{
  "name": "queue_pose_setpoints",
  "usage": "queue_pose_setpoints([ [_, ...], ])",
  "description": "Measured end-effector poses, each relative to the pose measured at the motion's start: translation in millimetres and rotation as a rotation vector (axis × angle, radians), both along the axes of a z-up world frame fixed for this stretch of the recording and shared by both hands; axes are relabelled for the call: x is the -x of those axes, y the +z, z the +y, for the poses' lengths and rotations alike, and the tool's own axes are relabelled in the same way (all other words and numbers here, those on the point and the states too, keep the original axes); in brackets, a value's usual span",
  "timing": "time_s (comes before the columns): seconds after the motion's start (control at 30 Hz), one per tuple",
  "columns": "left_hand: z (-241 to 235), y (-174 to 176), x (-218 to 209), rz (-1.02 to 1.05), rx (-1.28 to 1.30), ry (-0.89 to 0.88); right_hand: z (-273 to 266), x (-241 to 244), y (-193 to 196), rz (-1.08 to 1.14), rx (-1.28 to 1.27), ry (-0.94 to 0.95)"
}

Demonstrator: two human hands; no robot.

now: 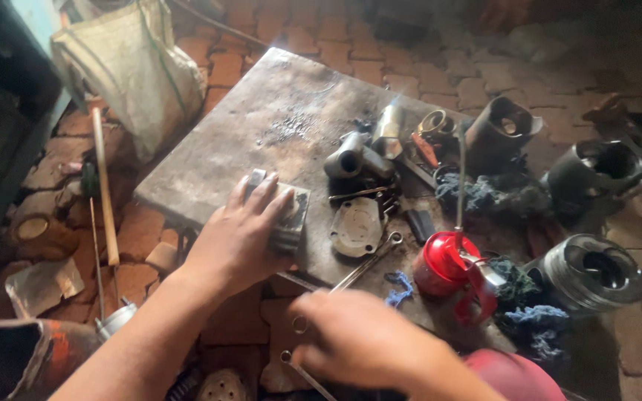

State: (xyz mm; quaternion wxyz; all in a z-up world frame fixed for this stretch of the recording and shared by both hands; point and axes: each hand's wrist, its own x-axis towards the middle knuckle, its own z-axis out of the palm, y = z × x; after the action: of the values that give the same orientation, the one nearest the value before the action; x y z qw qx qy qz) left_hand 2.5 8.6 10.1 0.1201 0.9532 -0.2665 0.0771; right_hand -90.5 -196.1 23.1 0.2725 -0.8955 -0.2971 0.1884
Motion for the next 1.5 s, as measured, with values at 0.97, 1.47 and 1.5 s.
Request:
queue_pose_setpoints([
  [0.97,-8.9,-4.0,-6.0,0.131,0.091,0.243,-16.2,-33.4,5.7,-0.041,0.237,-0.131],
  [1.47,-2.6,0.8,-19.0,0.32,0.216,0.523,-9.4,-40.7,5.5,0.063,0.048,-0.407],
  [1.5,-1.8,-0.5,-21.0,0.314,0.228,0.523,-7.5,-42.9,5.3,0.07,0.066,-0.442],
])
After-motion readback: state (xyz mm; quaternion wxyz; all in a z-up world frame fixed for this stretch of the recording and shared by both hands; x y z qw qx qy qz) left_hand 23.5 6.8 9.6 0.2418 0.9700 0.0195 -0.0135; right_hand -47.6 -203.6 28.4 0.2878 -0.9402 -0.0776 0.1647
